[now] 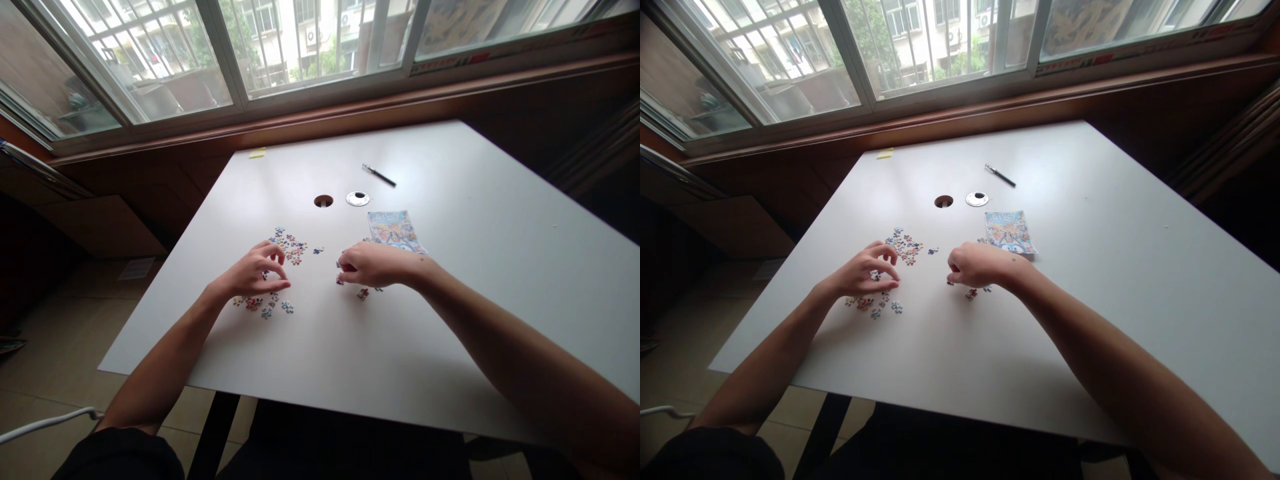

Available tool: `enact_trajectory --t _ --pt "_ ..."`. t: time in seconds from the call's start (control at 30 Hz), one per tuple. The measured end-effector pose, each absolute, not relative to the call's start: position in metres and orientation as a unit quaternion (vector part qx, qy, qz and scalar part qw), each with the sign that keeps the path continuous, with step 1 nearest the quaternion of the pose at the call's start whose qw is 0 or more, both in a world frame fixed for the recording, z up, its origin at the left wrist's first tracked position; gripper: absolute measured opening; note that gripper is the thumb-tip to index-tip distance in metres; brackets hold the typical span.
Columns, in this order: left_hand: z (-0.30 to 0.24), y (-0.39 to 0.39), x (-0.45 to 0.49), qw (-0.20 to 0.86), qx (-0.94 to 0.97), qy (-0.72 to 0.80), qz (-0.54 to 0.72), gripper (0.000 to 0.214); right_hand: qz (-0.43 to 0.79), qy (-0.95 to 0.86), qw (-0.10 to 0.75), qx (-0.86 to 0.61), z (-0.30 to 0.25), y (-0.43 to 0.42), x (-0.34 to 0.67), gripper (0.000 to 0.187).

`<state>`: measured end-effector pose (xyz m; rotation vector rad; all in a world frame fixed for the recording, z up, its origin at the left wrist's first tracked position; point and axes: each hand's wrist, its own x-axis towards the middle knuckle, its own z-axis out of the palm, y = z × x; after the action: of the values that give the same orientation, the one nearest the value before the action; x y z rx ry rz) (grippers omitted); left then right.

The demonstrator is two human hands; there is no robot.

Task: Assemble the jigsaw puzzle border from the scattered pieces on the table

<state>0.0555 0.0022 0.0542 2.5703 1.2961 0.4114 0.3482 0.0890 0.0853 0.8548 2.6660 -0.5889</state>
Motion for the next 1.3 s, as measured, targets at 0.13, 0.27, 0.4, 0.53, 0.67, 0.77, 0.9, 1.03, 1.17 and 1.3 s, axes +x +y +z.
enact_trajectory --t 0.13,0.27,0.4,0.53,0.67,0.77,0.9,1.03,1.17,1.3 --pt "0.054 0.002 0.055 0.09 0.865 0.467 0.161 0.02 -0.211 0.918 0.147 0.301 0.087 0.088 0.347 0.027" --pt "0.052 0.003 0.054 0.082 0.876 0.453 0.143 0.023 -0.21 0.917 0.149 0.305 0.089 0.087 0.347 0.027" --pt "0.053 0.005 0.047 0.074 0.868 0.459 0.174 0.014 -0.217 0.914 0.153 0.307 0.087 0.087 0.348 0.027" --pt "0.05 0.006 0.045 0.079 0.866 0.461 0.176 0.017 -0.22 0.913 0.158 0.305 0.085 0.088 0.348 0.027" --pt "0.05 0.005 0.043 0.08 0.865 0.466 0.171 0.02 -0.222 0.912 0.155 0.309 0.086 0.087 0.348 0.027" --pt "0.05 0.006 0.037 0.056 0.851 0.49 0.182 0.023 -0.226 0.91 0.157 0.31 0.087 0.087 0.348 0.026" --pt "0.044 0.009 0.032 0.038 0.838 0.518 0.168 0.039 -0.227 0.91 0.157 0.309 0.085 0.087 0.348 0.026" --pt "0.04 0.011 0.03 0.052 0.843 0.518 0.138 0.04 -0.224 0.91 0.16 0.309 0.085 0.087 0.348 0.025" --pt "0.043 0.008 0.038 0.069 0.85 0.507 0.126 0.035 -0.22 0.913 0.157 0.304 0.086 0.086 0.348 0.024" --pt "0.045 0.001 0.062 0.077 0.881 0.455 0.105 0.045 -0.237 0.914 0.131 0.301 0.084 0.087 0.346 0.023"
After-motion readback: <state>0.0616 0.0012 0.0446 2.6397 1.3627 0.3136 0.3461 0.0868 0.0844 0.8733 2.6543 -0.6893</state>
